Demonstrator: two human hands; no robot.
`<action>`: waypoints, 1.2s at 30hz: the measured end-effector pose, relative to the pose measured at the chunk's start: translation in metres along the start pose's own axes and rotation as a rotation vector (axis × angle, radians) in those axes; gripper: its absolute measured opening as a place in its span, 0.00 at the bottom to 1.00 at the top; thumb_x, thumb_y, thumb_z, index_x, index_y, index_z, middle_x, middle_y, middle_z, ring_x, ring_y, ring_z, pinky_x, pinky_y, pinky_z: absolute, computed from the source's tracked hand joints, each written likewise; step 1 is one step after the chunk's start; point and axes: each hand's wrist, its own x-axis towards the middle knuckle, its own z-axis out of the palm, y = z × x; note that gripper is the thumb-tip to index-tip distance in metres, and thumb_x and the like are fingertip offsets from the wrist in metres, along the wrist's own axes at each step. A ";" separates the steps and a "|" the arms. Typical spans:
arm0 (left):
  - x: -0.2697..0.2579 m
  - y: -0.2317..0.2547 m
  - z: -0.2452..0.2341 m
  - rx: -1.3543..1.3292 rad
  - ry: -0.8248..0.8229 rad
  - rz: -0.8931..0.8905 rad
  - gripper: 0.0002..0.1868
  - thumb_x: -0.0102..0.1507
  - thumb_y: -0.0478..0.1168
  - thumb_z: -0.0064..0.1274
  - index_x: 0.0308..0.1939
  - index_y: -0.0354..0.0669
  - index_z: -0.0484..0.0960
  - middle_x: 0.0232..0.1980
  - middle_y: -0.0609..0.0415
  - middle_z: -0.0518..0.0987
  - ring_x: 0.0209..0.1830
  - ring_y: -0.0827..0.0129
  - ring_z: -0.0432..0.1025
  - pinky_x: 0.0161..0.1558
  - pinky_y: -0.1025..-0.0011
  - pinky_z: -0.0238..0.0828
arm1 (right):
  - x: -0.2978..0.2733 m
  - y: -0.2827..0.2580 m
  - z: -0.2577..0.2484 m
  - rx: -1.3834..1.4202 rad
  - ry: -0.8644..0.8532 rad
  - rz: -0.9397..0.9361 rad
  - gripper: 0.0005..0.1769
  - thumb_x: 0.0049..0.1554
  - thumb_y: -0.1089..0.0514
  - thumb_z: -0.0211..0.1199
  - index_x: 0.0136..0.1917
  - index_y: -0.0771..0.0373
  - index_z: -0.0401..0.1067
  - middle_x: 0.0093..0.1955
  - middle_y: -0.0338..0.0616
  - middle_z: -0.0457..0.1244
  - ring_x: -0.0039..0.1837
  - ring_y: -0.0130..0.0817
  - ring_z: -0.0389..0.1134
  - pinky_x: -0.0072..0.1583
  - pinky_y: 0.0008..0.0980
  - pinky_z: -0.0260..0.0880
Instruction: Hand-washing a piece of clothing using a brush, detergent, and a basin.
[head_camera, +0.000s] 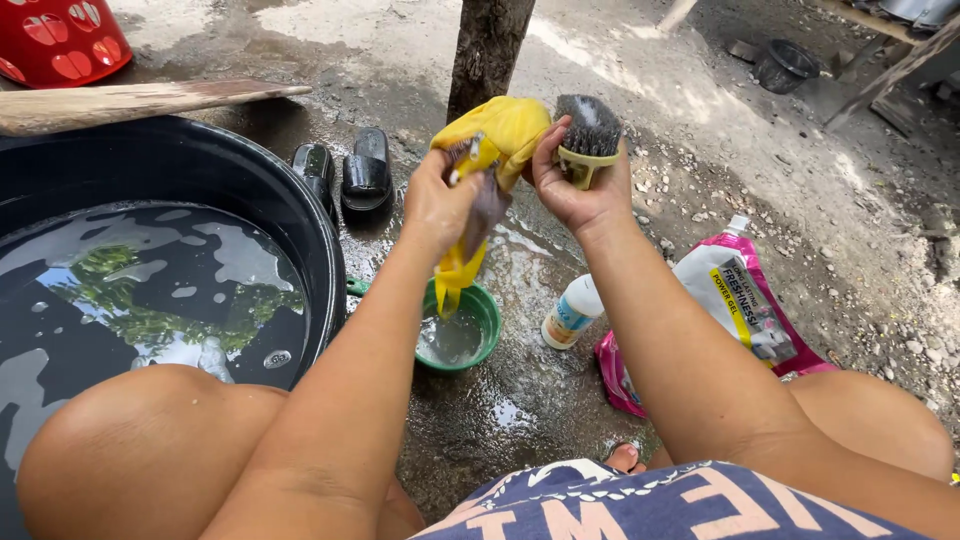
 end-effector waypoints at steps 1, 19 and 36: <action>0.006 0.002 -0.005 -0.002 0.001 0.001 0.24 0.58 0.43 0.61 0.55 0.34 0.77 0.50 0.52 0.84 0.47 0.67 0.79 0.53 0.69 0.75 | -0.004 0.000 0.004 -0.002 -0.001 0.000 0.29 0.53 0.42 0.64 0.51 0.71 0.69 0.43 0.53 0.65 0.45 0.43 0.69 0.48 0.38 0.76; 0.020 0.051 -0.056 0.383 -0.247 -0.154 0.17 0.64 0.46 0.60 0.50 0.37 0.84 0.41 0.54 0.83 0.38 0.73 0.74 0.40 0.68 0.73 | -0.049 -0.038 0.005 -0.619 -0.178 0.003 0.34 0.57 0.32 0.67 0.59 0.63 0.72 0.49 0.48 0.67 0.48 0.37 0.72 0.48 0.33 0.78; -0.021 0.056 -0.039 -1.284 -0.327 -0.444 0.34 0.72 0.56 0.45 0.77 0.43 0.64 0.72 0.46 0.73 0.69 0.55 0.72 0.73 0.54 0.69 | -0.067 0.012 -0.068 -0.350 -0.214 0.273 0.37 0.58 0.31 0.68 0.64 0.63 0.71 0.54 0.51 0.69 0.46 0.39 0.73 0.49 0.33 0.78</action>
